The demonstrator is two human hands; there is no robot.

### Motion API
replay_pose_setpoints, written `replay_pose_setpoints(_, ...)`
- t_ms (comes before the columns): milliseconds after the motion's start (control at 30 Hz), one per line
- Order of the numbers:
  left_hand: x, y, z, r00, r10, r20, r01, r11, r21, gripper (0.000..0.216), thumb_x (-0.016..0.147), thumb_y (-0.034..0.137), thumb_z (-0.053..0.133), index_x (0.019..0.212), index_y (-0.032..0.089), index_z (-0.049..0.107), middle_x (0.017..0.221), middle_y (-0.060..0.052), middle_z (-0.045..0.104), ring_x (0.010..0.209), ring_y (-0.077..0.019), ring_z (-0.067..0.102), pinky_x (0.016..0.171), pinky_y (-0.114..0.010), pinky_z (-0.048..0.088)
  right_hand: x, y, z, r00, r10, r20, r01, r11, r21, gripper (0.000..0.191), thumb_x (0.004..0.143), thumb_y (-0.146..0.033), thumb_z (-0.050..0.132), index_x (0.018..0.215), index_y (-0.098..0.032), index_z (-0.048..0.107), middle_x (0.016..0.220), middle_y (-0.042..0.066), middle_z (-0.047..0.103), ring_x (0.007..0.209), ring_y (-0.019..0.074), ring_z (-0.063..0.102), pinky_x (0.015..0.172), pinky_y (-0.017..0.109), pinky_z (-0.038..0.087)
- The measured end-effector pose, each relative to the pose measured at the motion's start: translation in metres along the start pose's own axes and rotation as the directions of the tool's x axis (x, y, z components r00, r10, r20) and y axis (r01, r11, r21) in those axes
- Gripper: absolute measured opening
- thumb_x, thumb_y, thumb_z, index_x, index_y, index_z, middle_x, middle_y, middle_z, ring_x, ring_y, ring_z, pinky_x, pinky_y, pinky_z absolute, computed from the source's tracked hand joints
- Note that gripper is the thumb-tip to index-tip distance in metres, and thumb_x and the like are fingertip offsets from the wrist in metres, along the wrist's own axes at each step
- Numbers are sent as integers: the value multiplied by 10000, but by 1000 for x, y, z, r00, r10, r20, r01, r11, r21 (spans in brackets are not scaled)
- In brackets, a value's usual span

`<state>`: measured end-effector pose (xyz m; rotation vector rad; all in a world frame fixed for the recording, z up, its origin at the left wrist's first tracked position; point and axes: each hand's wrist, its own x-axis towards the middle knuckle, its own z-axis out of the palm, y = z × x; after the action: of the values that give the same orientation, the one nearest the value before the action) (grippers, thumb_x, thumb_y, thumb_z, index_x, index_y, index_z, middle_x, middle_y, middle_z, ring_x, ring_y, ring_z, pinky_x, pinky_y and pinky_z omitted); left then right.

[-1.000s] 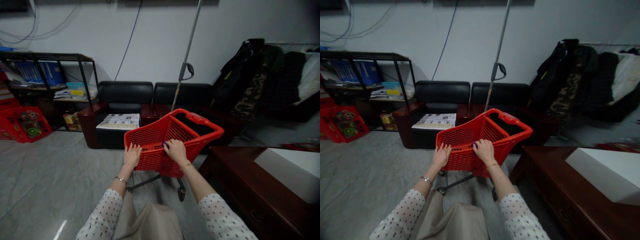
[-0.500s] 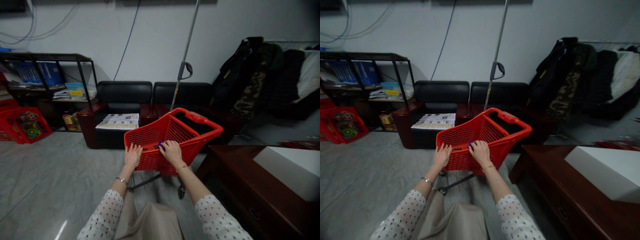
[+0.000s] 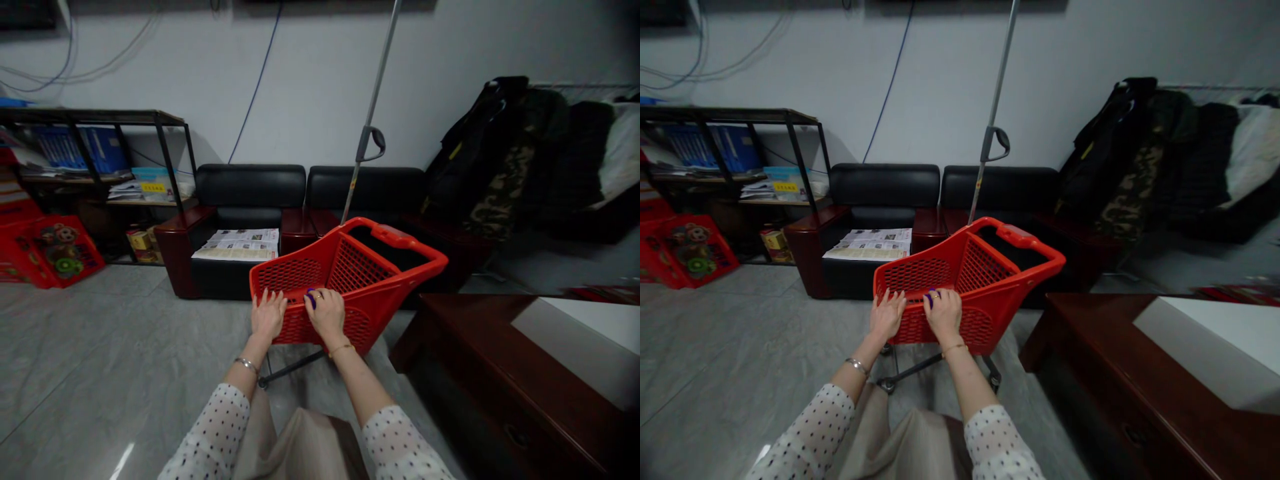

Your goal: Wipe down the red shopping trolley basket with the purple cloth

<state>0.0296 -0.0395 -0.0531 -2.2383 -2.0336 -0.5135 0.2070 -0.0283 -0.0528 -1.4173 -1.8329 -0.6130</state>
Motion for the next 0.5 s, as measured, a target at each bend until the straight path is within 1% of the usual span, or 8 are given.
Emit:
replay_pose_setpoints(33, 0, -2, 0, 1000, 3, -3, -3, 1000, 6, 537, 1040, 425, 205, 1427, 215, 512, 1440, -65, 552, 1455, -262, 331, 1191, -502, 240, 0, -3, -2, 999, -48, 25, 47, 999, 22, 262, 953, -366, 519, 969, -192, 713, 921, 74, 677, 871, 197, 525, 838, 324, 329)
replay_pose_setpoints(67, 0, -5, -1, 1000, 3, -2, -3, 1000, 10, 537, 1040, 424, 209, 1422, 207, 519, 1439, -67, 553, 1454, -264, 333, 1190, -495, 246, 3, 3, -6, 993, -105, 59, 104, 994, 31, 263, 957, -370, 513, 975, -201, 715, 910, 68, 676, 859, 192, 526, 826, 320, 326)
replay_pose_setpoints(133, -1, -10, -2, 1000, 0, 3, 0, 1000, 11, 538, 1040, 422, 213, 1417, 198, 525, 1440, -65, 552, 1453, -267, 335, 1188, -487, 255, 13, 38, -20, 975, -184, 122, 186, 983, -3, 277, 961, -370, 503, 953, -202, 723, 860, 66, 669, 823, 188, 522, 794, 320, 318)
replay_pose_setpoints(167, -1, -12, -3, 1000, -1, 6, 1, 1000, 9, 537, 1041, 421, 214, 1415, 197, 528, 1439, -63, 553, 1452, -267, 336, 1187, -486, 259, 20, 62, -27, 973, -182, 139, 190, 981, -47, 291, 960, -367, 499, 928, -191, 728, 834, 72, 663, 807, 190, 518, 782, 323, 314)
replay_pose_setpoints(267, -1, -12, -2, 1000, 1, 7, -1, 1000, -4, 531, 1041, 421, 216, 1405, 207, 538, 1433, -59, 558, 1452, -260, 338, 1187, -492, 258, 37, 131, -45, 993, -55, 101, 74, 977, -199, 329, 946, -369, 500, 875, -153, 737, 802, 97, 656, 784, 203, 506, 765, 336, 309)
replay_pose_setpoints(333, -1, -8, -1, 1000, 3, 8, -3, 1000, -14, 525, 1042, 420, 214, 1407, 220, 535, 1432, -55, 559, 1449, -254, 344, 1192, -504, 240, 40, 147, -45, 998, 39, 40, -28, 968, -251, 327, 935, -362, 505, 873, -139, 736, 817, 111, 660, 787, 213, 502, 764, 342, 312)
replay_pose_setpoints(400, -1, -3, 1, 1000, -2, 13, 3, 1000, -24, 524, 1043, 417, 212, 1414, 221, 526, 1436, -55, 555, 1447, -251, 349, 1197, -513, 225, 34, 130, -35, 995, 99, -9, -98, 963, -250, 313, 932, -338, 500, 859, -137, 728, 809, 114, 655, 787, 218, 498, 766, 348, 314)
replay_pose_setpoints(500, 0, 0, 3, 1000, -1, 14, 2, 1000, -25, 530, 1043, 412, 207, 1425, 204, 511, 1439, -69, 550, 1443, -253, 356, 1194, -523, 227, 15, 61, -11, 997, 74, -13, -75, 988, -133, 286, 944, -324, 494, 867, -158, 713, 809, 96, 650, 806, 213, 501, 789, 347, 323)
